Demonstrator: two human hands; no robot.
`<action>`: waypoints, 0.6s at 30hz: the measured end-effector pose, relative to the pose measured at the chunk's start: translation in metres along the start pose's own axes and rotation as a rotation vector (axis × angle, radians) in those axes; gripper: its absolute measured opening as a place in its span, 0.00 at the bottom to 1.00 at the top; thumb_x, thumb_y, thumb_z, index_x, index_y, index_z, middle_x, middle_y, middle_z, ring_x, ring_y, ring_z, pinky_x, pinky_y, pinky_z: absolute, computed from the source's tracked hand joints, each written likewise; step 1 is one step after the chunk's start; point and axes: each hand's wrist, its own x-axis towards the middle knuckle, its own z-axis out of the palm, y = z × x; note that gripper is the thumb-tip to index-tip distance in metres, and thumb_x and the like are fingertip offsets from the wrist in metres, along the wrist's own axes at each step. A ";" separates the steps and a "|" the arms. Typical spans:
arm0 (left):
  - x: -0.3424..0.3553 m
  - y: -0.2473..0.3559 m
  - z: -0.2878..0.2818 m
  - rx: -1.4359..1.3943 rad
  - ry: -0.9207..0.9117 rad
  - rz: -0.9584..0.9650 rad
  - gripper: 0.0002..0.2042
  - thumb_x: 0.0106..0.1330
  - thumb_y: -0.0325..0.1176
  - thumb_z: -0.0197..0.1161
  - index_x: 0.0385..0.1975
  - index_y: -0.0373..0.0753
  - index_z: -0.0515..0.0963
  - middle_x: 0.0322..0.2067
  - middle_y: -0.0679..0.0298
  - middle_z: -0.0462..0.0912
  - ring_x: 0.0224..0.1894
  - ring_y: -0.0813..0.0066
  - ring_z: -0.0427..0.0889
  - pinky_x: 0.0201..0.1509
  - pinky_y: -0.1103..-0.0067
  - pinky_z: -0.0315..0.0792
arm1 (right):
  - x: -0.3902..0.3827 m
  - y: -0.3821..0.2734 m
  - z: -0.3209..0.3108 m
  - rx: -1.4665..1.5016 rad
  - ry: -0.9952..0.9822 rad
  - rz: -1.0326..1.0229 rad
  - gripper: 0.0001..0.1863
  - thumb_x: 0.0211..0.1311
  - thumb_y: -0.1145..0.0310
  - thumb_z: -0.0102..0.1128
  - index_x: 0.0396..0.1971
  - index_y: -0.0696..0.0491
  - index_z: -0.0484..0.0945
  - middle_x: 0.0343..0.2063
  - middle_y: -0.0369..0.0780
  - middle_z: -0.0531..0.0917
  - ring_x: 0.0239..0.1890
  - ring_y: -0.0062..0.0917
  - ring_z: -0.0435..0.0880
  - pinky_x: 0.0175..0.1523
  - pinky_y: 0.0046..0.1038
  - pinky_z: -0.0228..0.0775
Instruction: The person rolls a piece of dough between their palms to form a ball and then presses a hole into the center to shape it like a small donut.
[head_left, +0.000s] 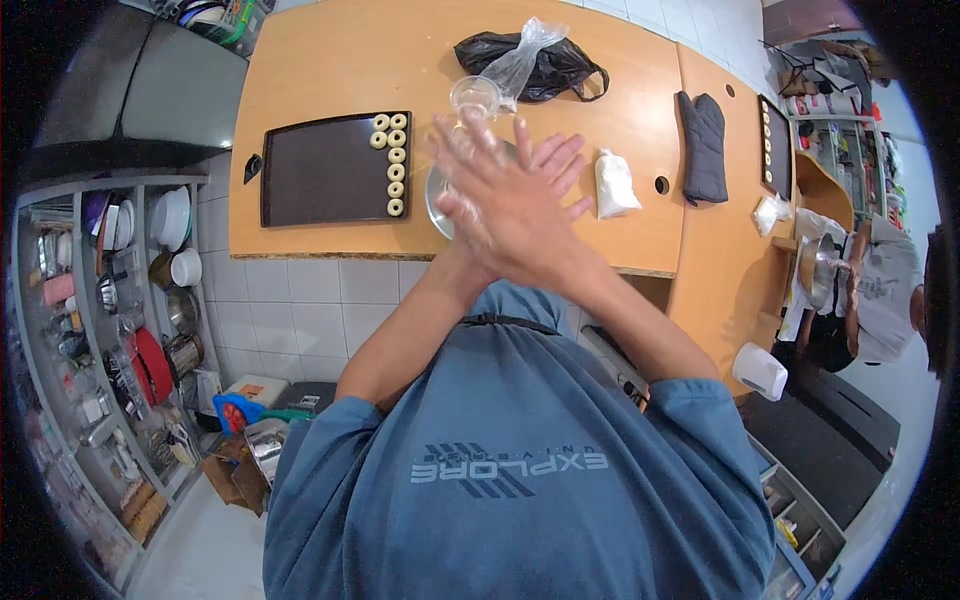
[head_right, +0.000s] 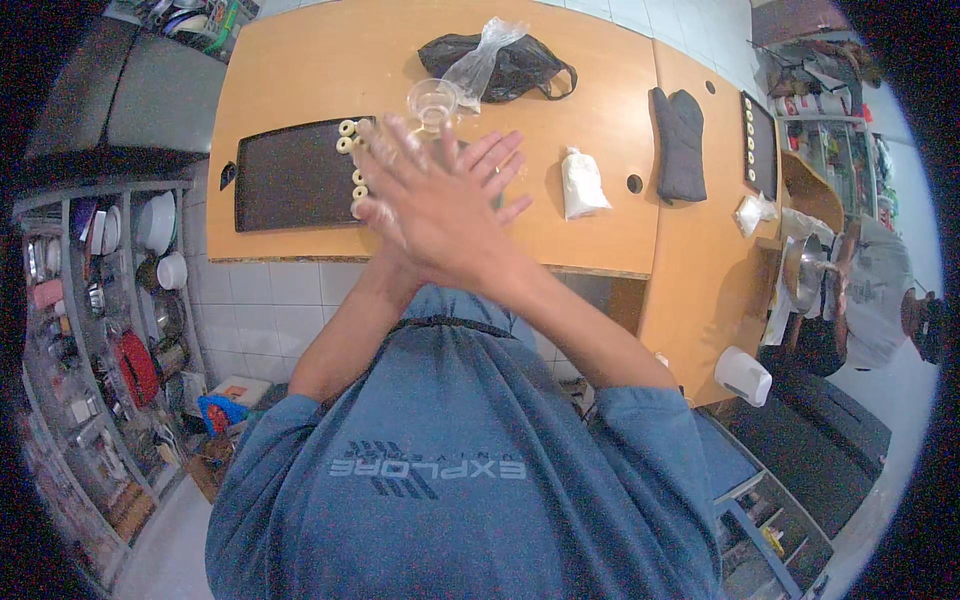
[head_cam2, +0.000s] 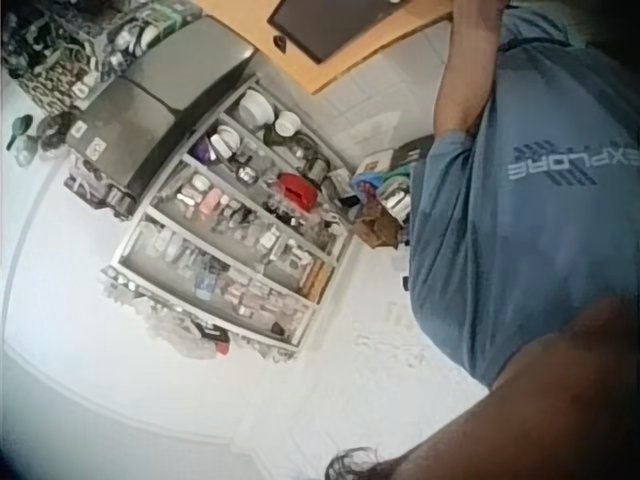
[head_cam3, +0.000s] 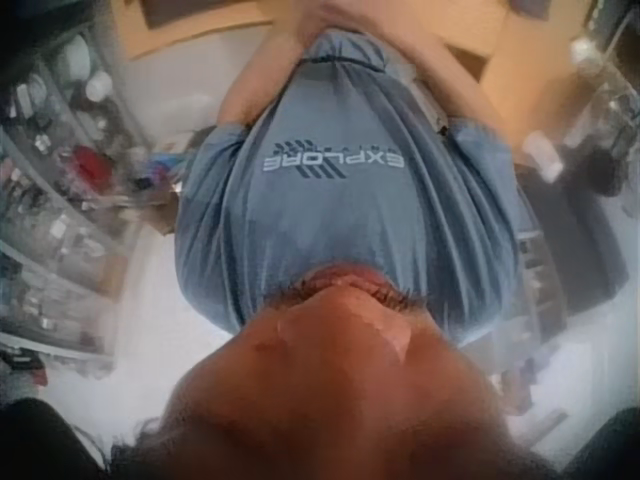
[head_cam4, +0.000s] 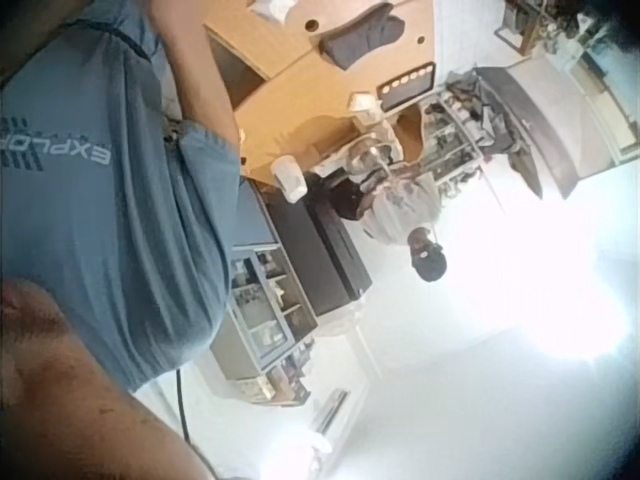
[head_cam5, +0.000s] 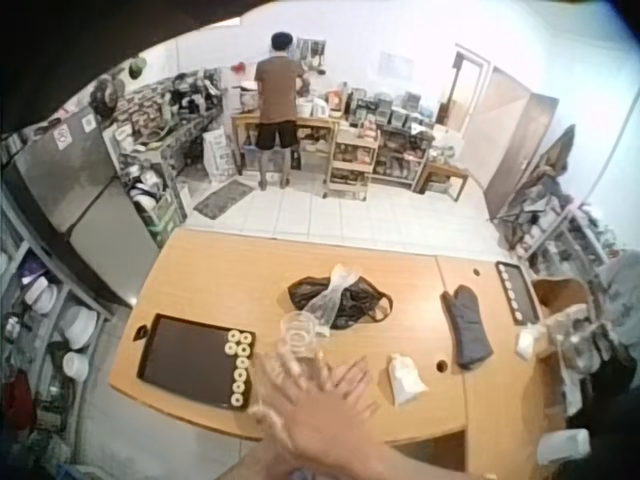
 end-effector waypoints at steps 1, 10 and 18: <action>0.000 0.005 0.000 0.062 -0.016 0.034 0.39 0.73 0.64 0.32 0.76 0.43 0.41 0.77 0.59 0.39 0.79 0.67 0.35 0.78 0.53 0.37 | -0.007 -0.006 0.001 0.016 -0.046 0.004 0.30 0.71 0.59 0.46 0.70 0.53 0.62 0.73 0.47 0.58 0.77 0.43 0.49 0.77 0.50 0.30; 0.008 -0.013 -0.002 -0.088 -0.044 0.034 0.40 0.71 0.68 0.30 0.76 0.48 0.44 0.77 0.60 0.39 0.79 0.66 0.36 0.77 0.51 0.36 | -0.003 -0.014 0.005 -0.073 0.045 0.098 0.33 0.72 0.50 0.45 0.69 0.55 0.62 0.72 0.48 0.60 0.77 0.41 0.49 0.76 0.54 0.32; 0.008 -0.010 0.020 -0.170 -0.024 0.007 0.45 0.66 0.73 0.35 0.76 0.49 0.44 0.78 0.65 0.37 0.79 0.63 0.36 0.75 0.44 0.33 | 0.005 -0.015 0.002 -0.142 0.062 0.186 0.34 0.75 0.48 0.36 0.73 0.52 0.57 0.74 0.43 0.55 0.78 0.40 0.45 0.77 0.53 0.26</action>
